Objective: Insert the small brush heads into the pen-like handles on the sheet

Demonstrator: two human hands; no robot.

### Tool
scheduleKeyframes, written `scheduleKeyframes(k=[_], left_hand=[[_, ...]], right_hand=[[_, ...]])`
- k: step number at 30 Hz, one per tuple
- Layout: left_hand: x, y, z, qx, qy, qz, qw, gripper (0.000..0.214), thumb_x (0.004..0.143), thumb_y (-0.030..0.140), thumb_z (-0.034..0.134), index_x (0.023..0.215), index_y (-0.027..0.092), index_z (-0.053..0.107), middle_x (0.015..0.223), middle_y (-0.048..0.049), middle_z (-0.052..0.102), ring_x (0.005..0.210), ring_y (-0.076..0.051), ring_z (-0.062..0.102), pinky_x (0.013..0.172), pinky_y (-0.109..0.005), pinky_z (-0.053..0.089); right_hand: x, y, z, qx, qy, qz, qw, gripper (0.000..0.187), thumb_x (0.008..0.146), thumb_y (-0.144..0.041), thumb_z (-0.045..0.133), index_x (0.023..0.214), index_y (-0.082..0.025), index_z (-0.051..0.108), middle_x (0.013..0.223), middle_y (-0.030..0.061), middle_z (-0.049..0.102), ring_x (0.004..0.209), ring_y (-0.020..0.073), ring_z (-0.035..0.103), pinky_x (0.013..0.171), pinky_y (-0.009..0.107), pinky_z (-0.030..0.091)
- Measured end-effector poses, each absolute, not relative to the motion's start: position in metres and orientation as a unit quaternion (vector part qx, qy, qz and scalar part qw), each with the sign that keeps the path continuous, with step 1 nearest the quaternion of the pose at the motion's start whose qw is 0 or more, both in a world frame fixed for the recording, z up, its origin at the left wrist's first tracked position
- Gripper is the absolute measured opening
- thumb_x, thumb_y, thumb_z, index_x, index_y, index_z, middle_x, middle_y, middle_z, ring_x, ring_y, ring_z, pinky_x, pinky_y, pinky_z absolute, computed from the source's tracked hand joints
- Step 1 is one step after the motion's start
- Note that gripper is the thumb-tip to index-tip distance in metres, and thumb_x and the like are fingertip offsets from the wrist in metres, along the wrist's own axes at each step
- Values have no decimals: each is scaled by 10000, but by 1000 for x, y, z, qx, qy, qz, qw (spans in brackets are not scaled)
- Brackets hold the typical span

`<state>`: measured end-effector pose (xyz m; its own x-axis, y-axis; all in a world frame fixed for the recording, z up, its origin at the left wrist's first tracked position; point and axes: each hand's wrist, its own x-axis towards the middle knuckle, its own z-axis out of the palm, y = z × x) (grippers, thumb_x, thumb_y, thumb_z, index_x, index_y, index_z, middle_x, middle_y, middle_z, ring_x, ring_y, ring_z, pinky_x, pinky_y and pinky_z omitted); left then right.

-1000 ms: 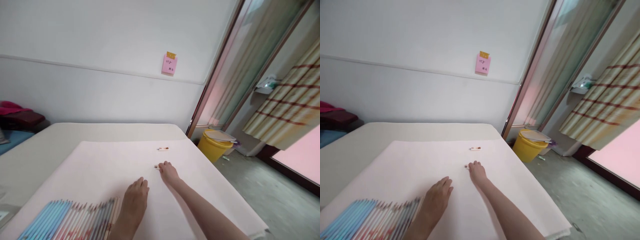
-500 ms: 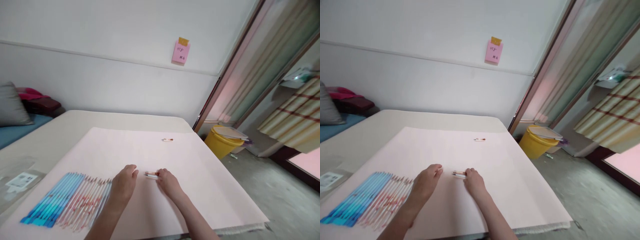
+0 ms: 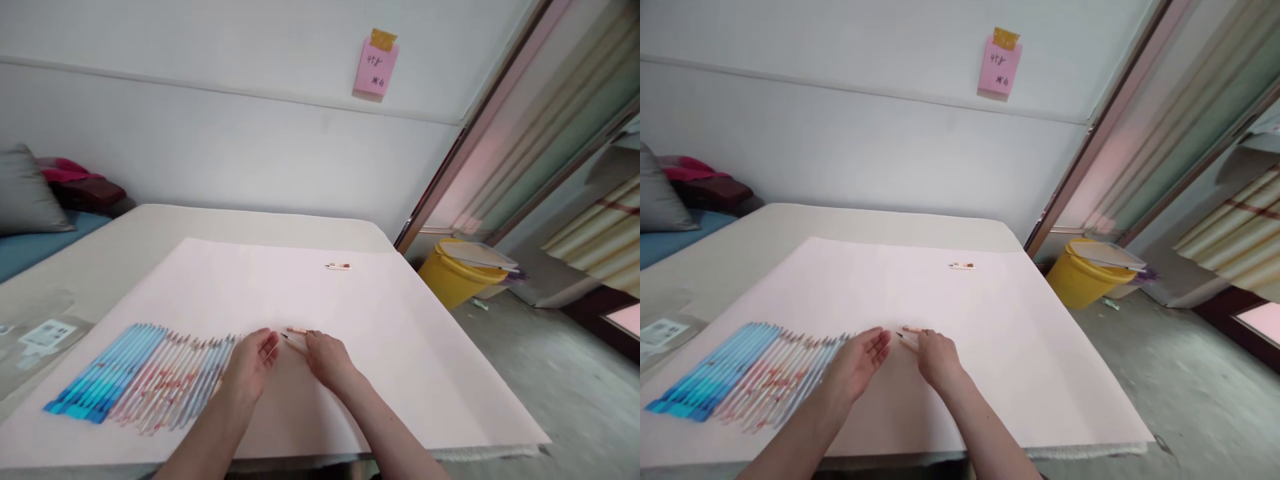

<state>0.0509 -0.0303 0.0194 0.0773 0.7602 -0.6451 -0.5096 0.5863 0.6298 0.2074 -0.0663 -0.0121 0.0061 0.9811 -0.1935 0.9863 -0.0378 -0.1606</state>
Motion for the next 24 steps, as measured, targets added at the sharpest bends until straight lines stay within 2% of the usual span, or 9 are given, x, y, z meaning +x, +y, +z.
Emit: scheduleKeyframes(k=[4, 8, 12, 15, 18, 22, 24], left_hand=[[63, -52, 10, 61, 559, 413, 716, 55, 730, 82, 557, 740, 134, 544, 685, -37, 597, 592, -104, 586, 560, -229, 488], [72, -70, 8, 75, 535, 378, 752, 65, 730, 73, 539, 706, 133, 544, 744, -69, 618, 653, -122, 607, 575, -227, 487], [73, -67, 5, 90, 485, 380, 782, 88, 745, 64, 516, 695, 121, 560, 757, -94, 632, 665, -130, 614, 610, -237, 501], [72, -60, -4, 91, 455, 397, 792, 92, 752, 72, 518, 684, 118, 561, 692, -80, 622, 621, -131, 607, 592, -244, 506], [71, -57, -12, 95, 448, 425, 781, 72, 746, 71, 544, 699, 123, 560, 652, -61, 614, 607, -138, 610, 573, -251, 514], [66, -49, -9, 99, 433, 467, 765, 75, 744, 43, 563, 728, 116, 569, 678, -58, 626, 603, -122, 610, 575, -236, 523], [61, -42, -2, 98, 428, 473, 764, 71, 750, 39, 562, 726, 105, 572, 713, -76, 637, 612, -116, 612, 570, -217, 524]], right_hand=[[201, -68, -11, 693, 712, -110, 25, 310, 800, -118, 414, 1071, -148, 562, 1033, 139, 619, 861, 229, 626, 686, 321, 474], [195, -68, -12, 680, 728, -76, 39, 302, 816, -128, 394, 1072, -125, 552, 1026, 167, 605, 786, 235, 636, 633, 336, 495], [189, -67, -9, 673, 736, -66, 29, 302, 830, -106, 378, 1092, -133, 526, 998, 171, 603, 804, 232, 628, 640, 339, 495], [182, -68, -6, 664, 745, -66, 3, 279, 837, -124, 401, 1091, -153, 513, 1001, 149, 605, 830, 224, 619, 649, 320, 479], [175, -72, 1, 654, 750, -97, -24, 206, 887, -202, 374, 990, -173, 550, 954, 110, 623, 790, 195, 615, 634, 280, 445], [182, -72, 12, 655, 732, -154, -106, 302, 938, -355, 313, 908, -216, 580, 946, 49, 647, 807, 146, 606, 646, 226, 401], [194, -70, 15, 688, 701, -144, -121, 292, 934, -349, 324, 901, -221, 585, 946, 38, 654, 833, 147, 606, 662, 227, 390]])
